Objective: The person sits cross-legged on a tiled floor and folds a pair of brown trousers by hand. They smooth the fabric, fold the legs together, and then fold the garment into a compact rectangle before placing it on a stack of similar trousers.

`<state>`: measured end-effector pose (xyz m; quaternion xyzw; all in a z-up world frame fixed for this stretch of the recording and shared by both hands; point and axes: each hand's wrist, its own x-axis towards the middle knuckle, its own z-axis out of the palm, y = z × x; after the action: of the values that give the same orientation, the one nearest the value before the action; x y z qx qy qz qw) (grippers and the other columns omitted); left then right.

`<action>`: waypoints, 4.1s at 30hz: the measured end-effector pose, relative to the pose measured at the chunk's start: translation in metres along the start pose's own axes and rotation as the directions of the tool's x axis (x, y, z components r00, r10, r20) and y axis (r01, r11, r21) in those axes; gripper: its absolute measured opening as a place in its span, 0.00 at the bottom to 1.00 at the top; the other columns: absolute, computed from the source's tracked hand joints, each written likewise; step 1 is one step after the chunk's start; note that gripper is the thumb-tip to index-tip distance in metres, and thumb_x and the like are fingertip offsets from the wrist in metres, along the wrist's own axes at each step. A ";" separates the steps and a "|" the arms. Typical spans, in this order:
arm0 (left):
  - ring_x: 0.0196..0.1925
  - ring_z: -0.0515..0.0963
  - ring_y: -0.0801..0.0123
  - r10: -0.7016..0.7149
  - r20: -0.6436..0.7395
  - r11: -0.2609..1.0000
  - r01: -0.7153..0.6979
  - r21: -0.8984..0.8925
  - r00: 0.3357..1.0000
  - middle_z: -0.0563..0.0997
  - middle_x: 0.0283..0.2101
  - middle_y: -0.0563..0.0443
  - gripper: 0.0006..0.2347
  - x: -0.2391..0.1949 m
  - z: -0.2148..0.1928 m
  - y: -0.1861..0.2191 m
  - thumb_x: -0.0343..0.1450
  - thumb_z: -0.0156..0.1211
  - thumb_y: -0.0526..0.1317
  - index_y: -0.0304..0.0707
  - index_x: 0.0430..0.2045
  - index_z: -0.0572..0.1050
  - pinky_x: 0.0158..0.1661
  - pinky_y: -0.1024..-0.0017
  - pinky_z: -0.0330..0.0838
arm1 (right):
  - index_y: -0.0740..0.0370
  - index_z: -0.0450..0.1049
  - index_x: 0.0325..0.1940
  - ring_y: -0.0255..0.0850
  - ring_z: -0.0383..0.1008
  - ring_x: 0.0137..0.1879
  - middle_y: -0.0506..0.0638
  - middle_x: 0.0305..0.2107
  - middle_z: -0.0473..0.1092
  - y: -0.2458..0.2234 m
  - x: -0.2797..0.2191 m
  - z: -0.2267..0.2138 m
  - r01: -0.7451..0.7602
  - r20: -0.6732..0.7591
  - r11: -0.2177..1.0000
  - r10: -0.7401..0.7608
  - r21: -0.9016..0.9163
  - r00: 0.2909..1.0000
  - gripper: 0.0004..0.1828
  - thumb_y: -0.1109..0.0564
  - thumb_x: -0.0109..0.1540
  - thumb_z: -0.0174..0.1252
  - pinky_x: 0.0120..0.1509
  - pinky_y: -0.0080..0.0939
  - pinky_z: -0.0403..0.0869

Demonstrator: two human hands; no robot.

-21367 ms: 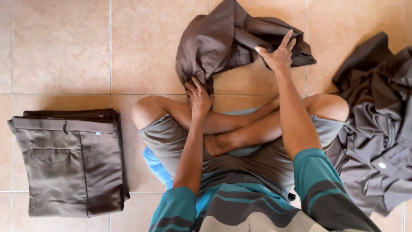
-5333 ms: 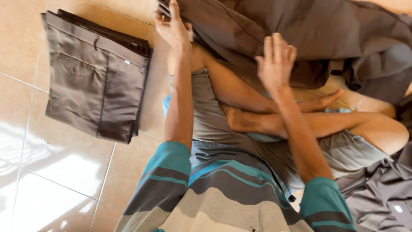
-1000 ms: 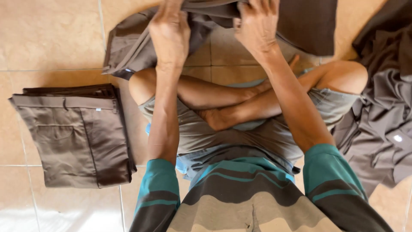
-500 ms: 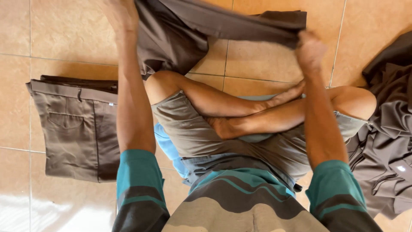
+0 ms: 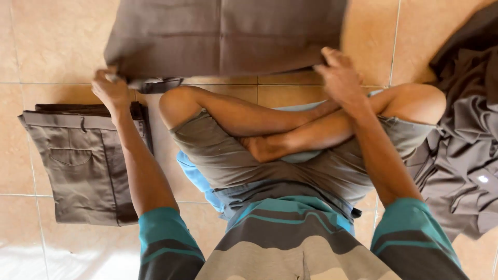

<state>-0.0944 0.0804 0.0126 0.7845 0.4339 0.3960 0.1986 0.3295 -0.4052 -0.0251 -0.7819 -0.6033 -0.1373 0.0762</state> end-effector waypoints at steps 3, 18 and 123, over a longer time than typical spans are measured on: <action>0.39 0.82 0.41 -0.125 0.227 0.909 0.019 0.417 0.966 0.76 0.35 0.47 0.16 -0.036 0.019 -0.041 0.54 0.63 0.23 0.35 0.32 0.74 0.37 0.45 0.77 | 0.43 0.81 0.58 0.63 0.65 0.72 0.61 0.66 0.67 -0.007 -0.017 0.064 -0.201 0.465 0.969 0.114 0.142 0.878 0.20 0.55 0.61 0.59 0.65 0.66 0.68; 0.61 0.69 0.37 0.181 0.709 0.889 -0.422 0.179 0.681 0.63 0.66 0.28 0.22 -0.076 0.195 0.113 0.69 0.72 0.39 0.37 0.55 0.69 0.56 0.37 0.63 | 0.60 0.65 0.40 0.53 0.73 0.48 0.56 0.38 0.73 0.032 0.027 0.058 -0.930 0.647 0.278 0.668 0.241 0.367 0.21 0.42 0.63 0.64 0.52 0.53 0.68; 0.57 0.74 0.50 0.308 0.796 0.816 -0.575 0.061 0.521 0.75 0.52 0.40 0.18 -0.142 0.206 0.144 0.65 0.74 0.44 0.37 0.44 0.77 0.59 0.41 0.65 | 0.63 0.67 0.52 0.63 0.75 0.49 0.62 0.45 0.75 0.052 0.027 0.113 -0.865 0.367 0.393 0.790 0.310 0.491 0.22 0.44 0.67 0.63 0.46 0.63 0.73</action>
<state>0.1008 -0.1104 -0.0819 0.9809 0.1507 -0.0057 0.1230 0.3993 -0.3617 -0.1221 -0.9433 -0.1501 0.1280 0.2670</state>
